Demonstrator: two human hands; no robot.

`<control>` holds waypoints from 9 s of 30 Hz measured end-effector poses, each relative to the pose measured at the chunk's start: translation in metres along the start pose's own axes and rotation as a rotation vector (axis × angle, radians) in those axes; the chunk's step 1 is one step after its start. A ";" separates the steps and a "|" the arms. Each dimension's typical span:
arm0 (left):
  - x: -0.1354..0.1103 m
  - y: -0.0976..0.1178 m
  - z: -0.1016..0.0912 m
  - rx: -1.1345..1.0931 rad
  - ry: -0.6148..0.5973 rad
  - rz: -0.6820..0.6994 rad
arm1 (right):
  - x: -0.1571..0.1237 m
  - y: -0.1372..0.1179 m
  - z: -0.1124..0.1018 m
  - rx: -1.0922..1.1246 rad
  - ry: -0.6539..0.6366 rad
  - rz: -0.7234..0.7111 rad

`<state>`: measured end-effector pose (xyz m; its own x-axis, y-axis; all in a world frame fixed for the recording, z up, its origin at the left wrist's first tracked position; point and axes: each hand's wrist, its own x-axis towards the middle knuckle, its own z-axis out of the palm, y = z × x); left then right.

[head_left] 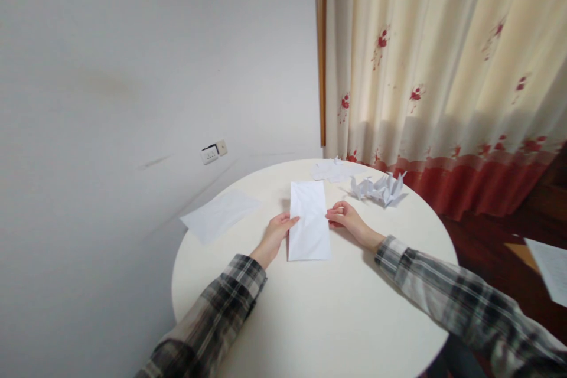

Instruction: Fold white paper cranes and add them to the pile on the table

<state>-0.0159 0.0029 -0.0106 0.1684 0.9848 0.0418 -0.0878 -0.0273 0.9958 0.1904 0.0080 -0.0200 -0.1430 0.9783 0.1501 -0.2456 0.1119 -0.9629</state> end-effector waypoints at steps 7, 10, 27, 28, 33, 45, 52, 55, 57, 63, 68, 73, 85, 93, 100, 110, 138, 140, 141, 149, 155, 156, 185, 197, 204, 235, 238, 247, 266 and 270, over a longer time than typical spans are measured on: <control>-0.003 0.003 0.004 -0.038 -0.043 0.071 | -0.002 -0.002 0.004 -0.128 -0.127 0.059; -0.006 0.004 0.007 -0.035 -0.123 0.051 | 0.000 0.002 0.002 -0.152 -0.094 0.002; -0.002 -0.007 0.007 0.055 -0.285 -0.056 | 0.002 -0.003 -0.001 -0.144 0.070 -0.144; -0.001 -0.008 0.006 0.054 -0.286 -0.053 | 0.002 -0.003 -0.001 -0.142 0.069 -0.143; -0.002 -0.006 0.007 0.053 -0.261 -0.056 | 0.000 -0.004 0.000 -0.098 -0.010 -0.086; -0.005 -0.001 0.009 0.027 -0.305 -0.084 | 0.006 0.006 -0.002 -0.059 -0.073 -0.124; -0.005 -0.001 0.007 0.077 -0.312 -0.083 | 0.010 0.009 -0.005 -0.061 0.013 -0.182; -0.004 -0.002 0.007 0.083 -0.302 -0.085 | 0.010 0.008 -0.005 -0.083 0.029 -0.197; -0.005 -0.001 0.007 0.084 -0.281 -0.086 | 0.009 0.006 -0.004 -0.098 0.013 -0.186; -0.005 0.003 0.009 0.057 -0.175 -0.062 | 0.007 0.006 -0.002 -0.155 -0.083 -0.085; -0.004 0.001 0.007 0.034 -0.164 -0.043 | 0.008 0.008 -0.004 -0.220 -0.077 -0.059; -0.003 0.000 0.006 0.038 -0.176 -0.038 | 0.009 0.010 -0.006 -0.236 -0.069 -0.071; -0.004 0.005 0.009 0.036 -0.152 -0.063 | 0.011 0.010 -0.009 -0.351 -0.081 -0.116; -0.002 0.003 0.007 0.042 -0.135 -0.044 | 0.007 0.007 -0.008 -0.319 -0.144 -0.061; -0.002 0.003 0.006 0.044 -0.167 -0.017 | 0.008 0.008 -0.008 -0.328 -0.154 -0.097; -0.003 0.004 0.006 0.064 -0.167 -0.038 | 0.007 0.004 -0.008 -0.354 -0.099 -0.124; -0.003 0.004 0.008 0.056 -0.128 -0.050 | 0.009 0.008 -0.009 -0.384 -0.099 -0.132; -0.003 0.004 0.008 0.054 -0.125 -0.051 | 0.009 0.007 -0.009 -0.388 -0.095 -0.131; -0.003 0.003 0.008 0.055 -0.124 -0.051 | 0.009 0.007 -0.009 -0.387 -0.094 -0.129; 0.000 0.002 0.004 0.128 -0.177 -0.006 | 0.007 0.005 -0.007 -0.330 -0.140 -0.123; 0.000 0.001 0.004 0.020 -0.180 0.012 | 0.003 0.006 -0.004 -0.311 -0.268 -0.107; 0.000 0.001 0.004 -0.007 -0.179 0.020 | 0.003 0.007 -0.004 -0.315 -0.284 -0.103; 0.002 -0.005 0.009 0.039 -0.147 0.006 | -0.003 -0.010 -0.002 -0.098 -0.143 -0.050; 0.001 -0.008 0.011 0.055 -0.177 -0.002 | -0.001 -0.004 0.006 0.018 -0.031 -0.046; -0.004 -0.001 0.014 0.042 -0.224 0.015 | 0.002 0.002 0.001 -0.124 -0.015 -0.080; -0.002 0.001 0.009 -0.013 -0.118 0.023 | -0.005 -0.008 0.001 0.135 -0.195 0.044; -0.005 0.005 0.011 -0.073 -0.146 0.005 | -0.004 -0.006 -0.001 0.163 -0.171 0.042; -0.002 0.006 0.012 -0.188 -0.124 0.012 | -0.004 -0.010 0.000 0.213 -0.194 0.028; -0.007 0.012 0.011 -0.175 -0.154 -0.003 | -0.003 -0.009 -0.002 0.206 -0.154 0.051; -0.006 0.010 0.010 -0.176 -0.164 0.003 | -0.004 -0.009 -0.002 0.230 -0.168 0.075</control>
<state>-0.0076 -0.0052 0.0000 0.3241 0.9433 0.0718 -0.2558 0.0143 0.9666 0.1948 0.0034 -0.0120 -0.3210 0.9376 0.1338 -0.4364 -0.0211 -0.8995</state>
